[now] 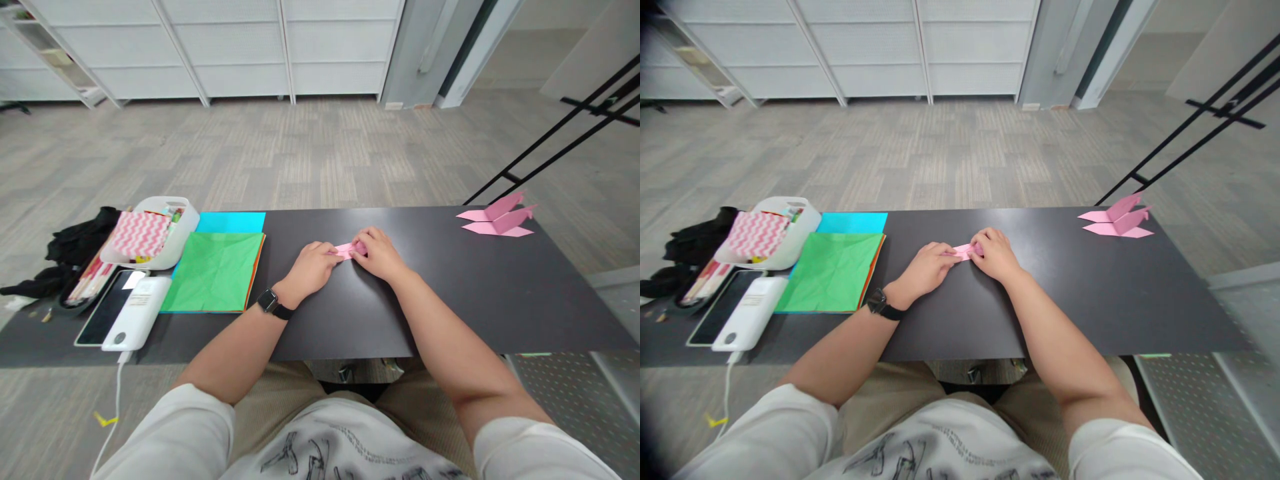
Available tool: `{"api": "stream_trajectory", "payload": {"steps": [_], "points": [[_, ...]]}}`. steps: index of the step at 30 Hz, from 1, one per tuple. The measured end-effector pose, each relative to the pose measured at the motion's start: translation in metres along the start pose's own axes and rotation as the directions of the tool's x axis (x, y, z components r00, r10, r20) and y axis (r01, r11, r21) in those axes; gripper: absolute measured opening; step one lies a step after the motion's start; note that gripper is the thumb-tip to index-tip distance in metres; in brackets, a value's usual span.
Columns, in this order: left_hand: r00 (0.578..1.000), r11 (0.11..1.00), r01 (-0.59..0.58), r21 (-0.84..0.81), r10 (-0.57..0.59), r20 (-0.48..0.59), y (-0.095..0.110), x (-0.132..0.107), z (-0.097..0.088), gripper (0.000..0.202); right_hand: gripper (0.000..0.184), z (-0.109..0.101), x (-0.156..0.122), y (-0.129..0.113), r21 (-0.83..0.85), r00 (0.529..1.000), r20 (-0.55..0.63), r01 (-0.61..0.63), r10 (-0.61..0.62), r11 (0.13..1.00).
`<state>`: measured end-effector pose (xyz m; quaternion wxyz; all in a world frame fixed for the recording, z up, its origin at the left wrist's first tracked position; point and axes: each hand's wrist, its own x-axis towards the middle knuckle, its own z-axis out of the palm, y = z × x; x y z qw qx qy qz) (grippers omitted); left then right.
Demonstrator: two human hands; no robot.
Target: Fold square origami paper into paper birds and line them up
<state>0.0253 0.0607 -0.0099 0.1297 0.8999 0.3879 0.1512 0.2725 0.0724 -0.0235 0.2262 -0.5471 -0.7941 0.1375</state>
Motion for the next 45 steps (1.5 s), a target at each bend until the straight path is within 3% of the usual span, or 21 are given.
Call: {"api": "stream_trajectory", "payload": {"steps": [8, 16, 21, 26, 30, 33, 45], "points": [[1.000, 1.000, 0.001, -0.009, -0.001, -0.013, 0.005, -0.003, -0.003, 0.031, 0.060, 0.011, -0.002, -0.001, -0.047, 0.999, -0.010, -0.043, 0.043, 0.998], [1.000, 1.000, 0.003, -0.017, -0.003, 0.005, 0.007, -0.002, -0.006, 0.031, 0.074, 0.010, -0.004, 0.030, -0.108, 0.977, 0.011, -0.210, 0.212, 0.972], [1.000, 1.000, -0.011, -0.019, 0.011, 0.005, 0.008, -0.004, -0.007, 0.033, 0.070, -0.006, -0.004, 0.047, -0.091, 0.972, 0.028, -0.229, 0.233, 0.969], [1.000, 1.000, -0.025, -0.003, 0.025, 0.002, 0.009, -0.006, -0.005, 0.036, 0.061, -0.016, -0.002, 0.028, 0.001, 0.985, -0.108, -0.139, 0.138, 0.990], [1.000, 1.000, -0.023, 0.016, 0.022, 0.013, 0.012, -0.006, -0.004, 0.043, 0.037, -0.005, 0.000, 0.006, -0.010, 0.998, -0.066, -0.004, 0.003, 1.000], [1.000, 0.999, -0.012, 0.043, 0.011, 0.012, 0.014, -0.006, -0.004, 0.044, 0.026, 0.008, 0.002, 0.002, -0.033, 1.000, -0.024, -0.008, 0.007, 0.999], [0.999, 0.992, 0.033, 0.122, -0.035, 0.011, 0.016, -0.014, -0.016, 0.023, 0.026, 0.013, 0.007, 0.008, -0.031, 0.996, -0.004, -0.087, 0.087, 0.996]]}}
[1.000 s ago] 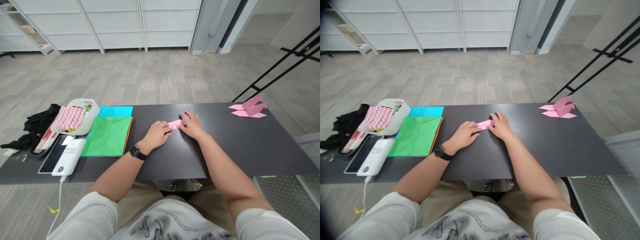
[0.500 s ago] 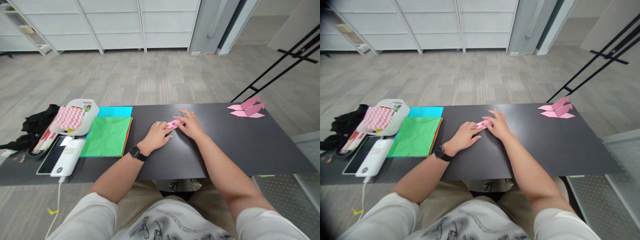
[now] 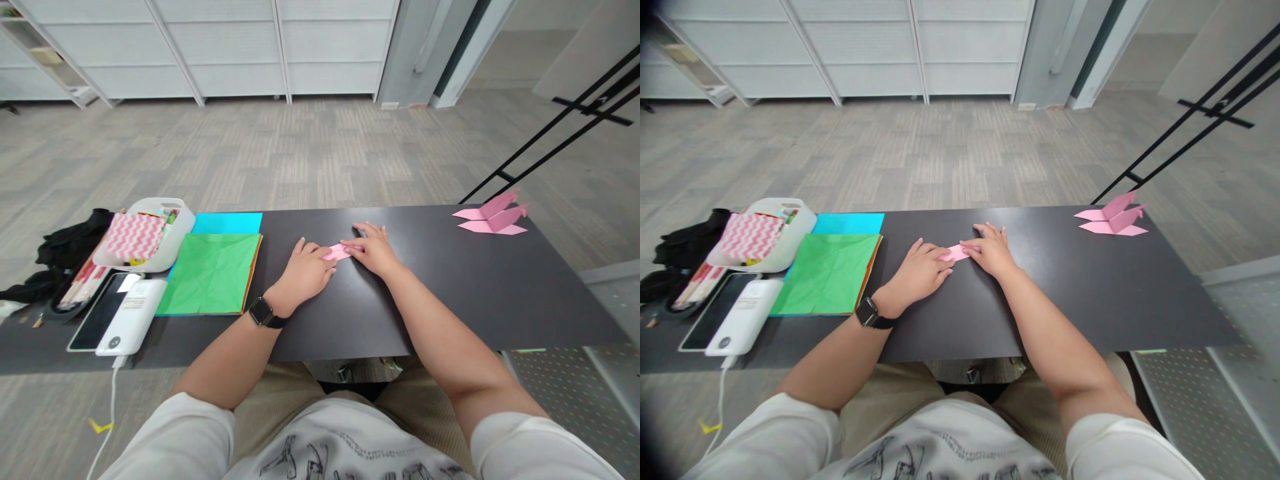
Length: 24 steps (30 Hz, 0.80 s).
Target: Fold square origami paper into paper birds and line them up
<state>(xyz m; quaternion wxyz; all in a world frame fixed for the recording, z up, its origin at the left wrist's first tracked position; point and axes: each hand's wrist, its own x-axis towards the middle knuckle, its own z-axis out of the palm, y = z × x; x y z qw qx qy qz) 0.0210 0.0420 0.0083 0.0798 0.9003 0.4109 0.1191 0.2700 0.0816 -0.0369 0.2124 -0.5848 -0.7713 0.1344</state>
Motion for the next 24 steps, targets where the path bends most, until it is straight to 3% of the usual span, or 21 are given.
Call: {"api": "stream_trajectory", "payload": {"steps": [10, 15, 18, 24], "points": [[0.999, 0.999, 0.032, 0.040, -0.033, 0.025, -0.007, -0.004, -0.014, 0.012, 0.027, -0.001, 0.001, 0.000, 0.002, 1.000, 0.022, -0.009, 0.009, 1.000], [0.989, 0.999, -0.025, -0.028, 0.020, -0.150, -0.008, 0.005, -0.019, 0.023, 0.027, -0.002, 0.001, 0.002, 0.008, 1.000, 0.025, -0.007, 0.007, 1.000], [0.977, 0.996, -0.024, -0.084, 0.006, -0.211, -0.010, 0.010, -0.013, 0.017, 0.026, -0.002, 0.000, 0.002, 0.012, 1.000, 0.019, 0.001, -0.001, 1.000], [0.991, 0.991, -0.052, -0.126, 0.036, -0.126, -0.014, 0.015, 0.008, 0.023, 0.028, -0.001, -0.002, -0.008, 0.011, 0.997, 0.032, 0.075, -0.075, 0.997]]}}
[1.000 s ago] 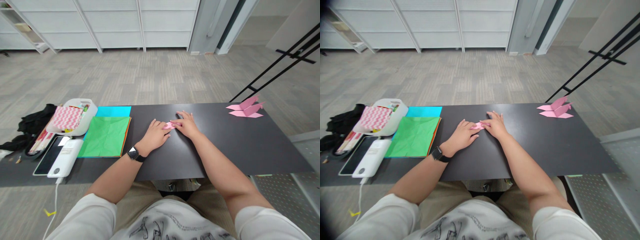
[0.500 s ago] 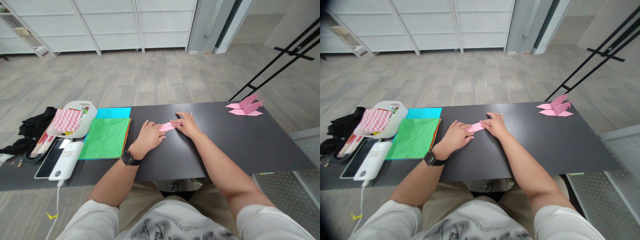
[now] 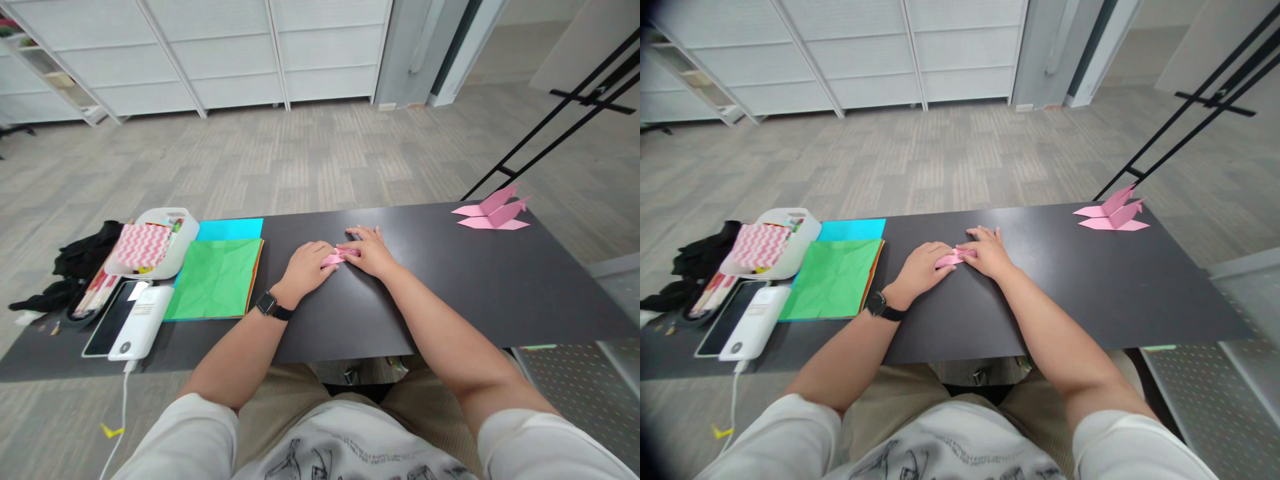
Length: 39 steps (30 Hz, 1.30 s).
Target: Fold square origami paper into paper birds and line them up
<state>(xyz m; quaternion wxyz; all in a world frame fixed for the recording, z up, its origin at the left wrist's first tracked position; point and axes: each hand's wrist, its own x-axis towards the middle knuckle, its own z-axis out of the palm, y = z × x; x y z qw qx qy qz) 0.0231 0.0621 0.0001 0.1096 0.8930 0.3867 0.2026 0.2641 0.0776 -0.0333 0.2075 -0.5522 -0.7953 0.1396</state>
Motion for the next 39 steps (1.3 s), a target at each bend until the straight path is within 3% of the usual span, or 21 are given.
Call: {"api": "stream_trajectory", "payload": {"steps": [6, 13, 27, 39], "points": [[0.999, 0.999, -0.024, 0.043, 0.022, 0.038, -0.005, 0.004, 0.006, 0.013, 0.031, -0.003, -0.004, 0.000, 0.000, 0.999, -0.008, 0.033, -0.033, 0.999], [0.999, 0.999, 0.035, 0.025, -0.034, -0.022, -0.012, 0.005, 0.007, 0.018, 0.045, -0.009, -0.006, 0.006, 0.035, 0.996, 0.021, 0.091, -0.091, 0.995], [0.997, 0.997, 0.070, 0.014, -0.070, 0.018, -0.010, 0.005, 0.007, 0.018, 0.015, -0.013, -0.004, -0.002, 0.123, 0.988, -0.003, 0.153, -0.154, 0.980], [0.998, 0.997, 0.063, 0.042, -0.063, 0.007, -0.007, 0.002, 0.011, 0.011, 0.015, -0.013, -0.005, -0.007, 0.151, 0.968, 0.017, 0.246, -0.252, 0.957]]}}
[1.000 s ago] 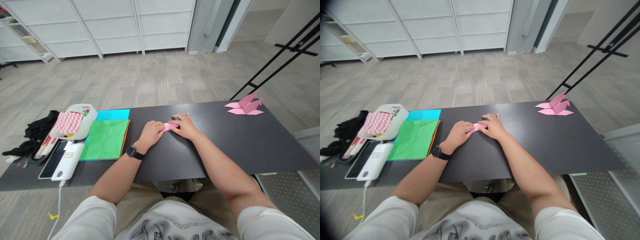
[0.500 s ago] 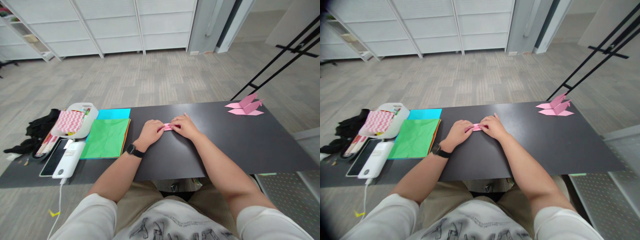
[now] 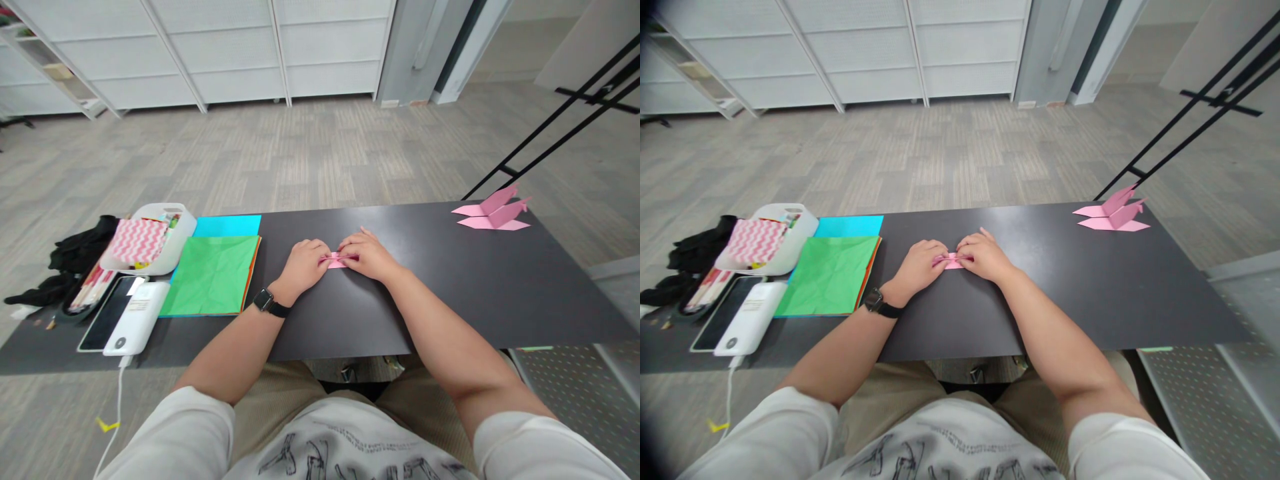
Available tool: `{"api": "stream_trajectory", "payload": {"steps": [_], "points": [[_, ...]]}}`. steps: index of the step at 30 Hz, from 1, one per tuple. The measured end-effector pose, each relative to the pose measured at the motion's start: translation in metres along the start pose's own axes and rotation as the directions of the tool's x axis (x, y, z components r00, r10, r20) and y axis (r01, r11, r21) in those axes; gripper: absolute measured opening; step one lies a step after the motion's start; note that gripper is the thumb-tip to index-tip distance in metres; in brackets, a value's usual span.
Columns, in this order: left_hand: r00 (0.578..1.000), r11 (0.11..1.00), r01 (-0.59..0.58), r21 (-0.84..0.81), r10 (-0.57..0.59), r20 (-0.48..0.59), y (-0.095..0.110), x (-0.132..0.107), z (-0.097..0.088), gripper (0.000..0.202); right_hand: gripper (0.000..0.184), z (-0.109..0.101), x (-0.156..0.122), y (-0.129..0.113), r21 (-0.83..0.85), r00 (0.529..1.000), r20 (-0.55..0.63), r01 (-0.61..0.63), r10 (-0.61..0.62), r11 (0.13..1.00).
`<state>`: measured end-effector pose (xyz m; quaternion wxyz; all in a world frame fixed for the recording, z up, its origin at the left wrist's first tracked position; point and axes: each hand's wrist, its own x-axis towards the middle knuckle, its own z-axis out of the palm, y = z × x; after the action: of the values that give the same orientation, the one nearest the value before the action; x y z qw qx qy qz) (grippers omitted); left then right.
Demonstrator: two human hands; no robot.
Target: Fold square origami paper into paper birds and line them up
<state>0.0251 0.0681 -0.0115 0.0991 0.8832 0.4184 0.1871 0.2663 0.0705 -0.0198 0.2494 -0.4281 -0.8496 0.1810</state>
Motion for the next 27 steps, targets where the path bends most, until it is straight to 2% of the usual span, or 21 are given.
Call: {"api": "stream_trajectory", "payload": {"steps": [5, 11, 19, 27], "points": [[0.999, 0.998, 0.024, -0.058, -0.026, -0.031, 0.000, -0.001, 0.000, 0.009, 0.020, -0.006, 0.001, -0.005, 0.032, 0.996, -0.032, 0.086, -0.085, 0.996], [0.997, 0.991, 0.025, -0.129, -0.035, -0.072, 0.004, -0.002, -0.005, 0.006, 0.023, -0.015, -0.003, -0.013, -0.061, 0.980, -0.135, 0.139, -0.146, 0.988], [0.976, 0.983, -0.033, -0.181, -0.007, -0.219, 0.006, -0.002, -0.008, 0.006, 0.025, -0.019, -0.005, -0.022, -0.071, 0.969, -0.193, 0.140, -0.152, 0.988], [0.976, 0.994, -0.030, -0.109, 0.005, -0.218, 0.004, -0.005, -0.007, 0.010, 0.021, -0.018, -0.003, -0.023, 0.007, 0.977, -0.187, 0.102, -0.099, 0.995]]}}
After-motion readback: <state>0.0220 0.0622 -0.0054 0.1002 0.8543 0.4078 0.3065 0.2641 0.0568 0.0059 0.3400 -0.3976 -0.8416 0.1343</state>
